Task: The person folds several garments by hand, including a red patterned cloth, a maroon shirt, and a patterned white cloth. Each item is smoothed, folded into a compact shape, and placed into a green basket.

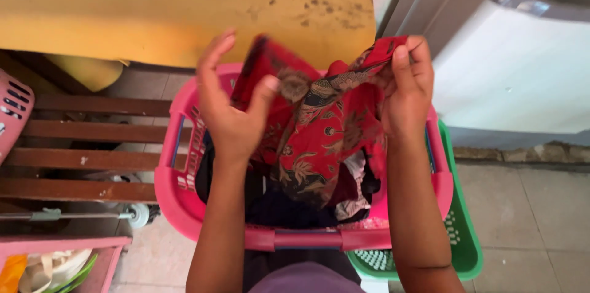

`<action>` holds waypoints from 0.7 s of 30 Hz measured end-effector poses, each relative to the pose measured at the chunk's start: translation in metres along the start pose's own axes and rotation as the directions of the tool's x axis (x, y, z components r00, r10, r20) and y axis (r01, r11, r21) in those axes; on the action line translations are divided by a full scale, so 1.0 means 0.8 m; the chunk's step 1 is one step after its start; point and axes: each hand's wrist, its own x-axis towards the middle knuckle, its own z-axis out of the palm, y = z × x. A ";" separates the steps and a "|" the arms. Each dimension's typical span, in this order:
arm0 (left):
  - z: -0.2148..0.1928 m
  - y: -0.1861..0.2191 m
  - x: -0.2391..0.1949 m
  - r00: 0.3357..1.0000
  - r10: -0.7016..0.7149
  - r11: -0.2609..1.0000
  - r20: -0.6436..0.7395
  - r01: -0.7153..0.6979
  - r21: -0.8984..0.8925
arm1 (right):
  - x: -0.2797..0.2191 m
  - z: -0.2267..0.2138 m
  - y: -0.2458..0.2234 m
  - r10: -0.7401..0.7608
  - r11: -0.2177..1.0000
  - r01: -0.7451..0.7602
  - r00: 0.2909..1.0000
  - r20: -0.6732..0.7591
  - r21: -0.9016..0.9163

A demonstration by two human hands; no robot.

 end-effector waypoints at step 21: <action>0.093 -0.106 -0.111 0.761 -0.475 0.880 0.442 0.412 0.237 | -0.028 0.029 0.083 0.105 0.541 -0.019 0.993 0.046 -0.841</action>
